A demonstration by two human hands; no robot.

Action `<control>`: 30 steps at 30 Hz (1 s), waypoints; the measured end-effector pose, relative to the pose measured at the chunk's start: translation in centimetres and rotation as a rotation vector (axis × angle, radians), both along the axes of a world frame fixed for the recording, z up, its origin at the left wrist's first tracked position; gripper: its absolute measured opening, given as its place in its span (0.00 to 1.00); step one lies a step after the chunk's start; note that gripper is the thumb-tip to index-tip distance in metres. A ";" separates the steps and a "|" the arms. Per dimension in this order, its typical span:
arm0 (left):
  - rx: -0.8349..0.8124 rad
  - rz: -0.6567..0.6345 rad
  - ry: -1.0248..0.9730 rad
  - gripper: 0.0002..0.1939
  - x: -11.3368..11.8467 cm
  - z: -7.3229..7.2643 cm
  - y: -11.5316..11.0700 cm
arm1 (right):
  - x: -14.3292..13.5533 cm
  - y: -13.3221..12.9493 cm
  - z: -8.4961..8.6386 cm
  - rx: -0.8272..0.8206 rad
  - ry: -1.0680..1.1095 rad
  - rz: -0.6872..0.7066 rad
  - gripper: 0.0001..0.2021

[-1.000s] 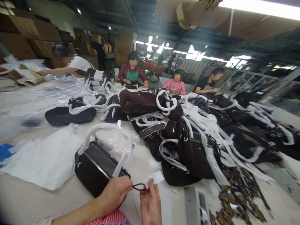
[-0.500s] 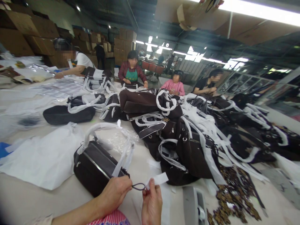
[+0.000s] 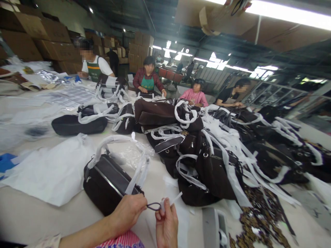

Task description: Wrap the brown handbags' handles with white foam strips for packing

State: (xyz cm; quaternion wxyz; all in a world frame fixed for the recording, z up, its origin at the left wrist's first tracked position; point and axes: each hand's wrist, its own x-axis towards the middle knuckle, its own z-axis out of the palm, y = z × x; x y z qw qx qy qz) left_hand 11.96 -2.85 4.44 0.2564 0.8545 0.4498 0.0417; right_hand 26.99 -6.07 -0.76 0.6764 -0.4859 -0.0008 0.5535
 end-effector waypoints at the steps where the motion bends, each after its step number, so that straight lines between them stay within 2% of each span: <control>1: 0.002 -0.005 -0.001 0.09 0.0 -0.1 0.0 | 0.0 0.0 0.1 -0.001 -0.014 0.001 0.24; 12: 0.016 0.033 -0.035 0.09 0.1 -0.3 0.0 | -0.7 -0.2 0.0 0.031 -0.182 0.050 0.21; 18: -0.023 0.085 -0.061 0.10 0.0 -0.3 0.0 | -0.9 -0.9 -1.6 0.038 -0.334 0.075 0.26; 22: -0.050 0.073 -0.123 0.10 -0.4 -0.5 0.2 | -1.0 -1.6 -2.3 0.088 -0.410 0.147 0.27; 25: -0.075 0.075 -0.252 0.06 -1.0 -0.9 0.3 | -1.4 -1.8 -2.1 0.144 -0.419 0.220 0.31; 26: -0.089 0.081 -0.300 0.08 -1.2 -1.0 0.3 | -1.6 -1.7 -2.0 0.144 -0.437 0.263 0.31; 30: -0.142 0.088 -0.466 0.16 -2.1 -1.0 0.2 | -2.1 -1.0 -2.0 0.158 -0.606 0.407 0.20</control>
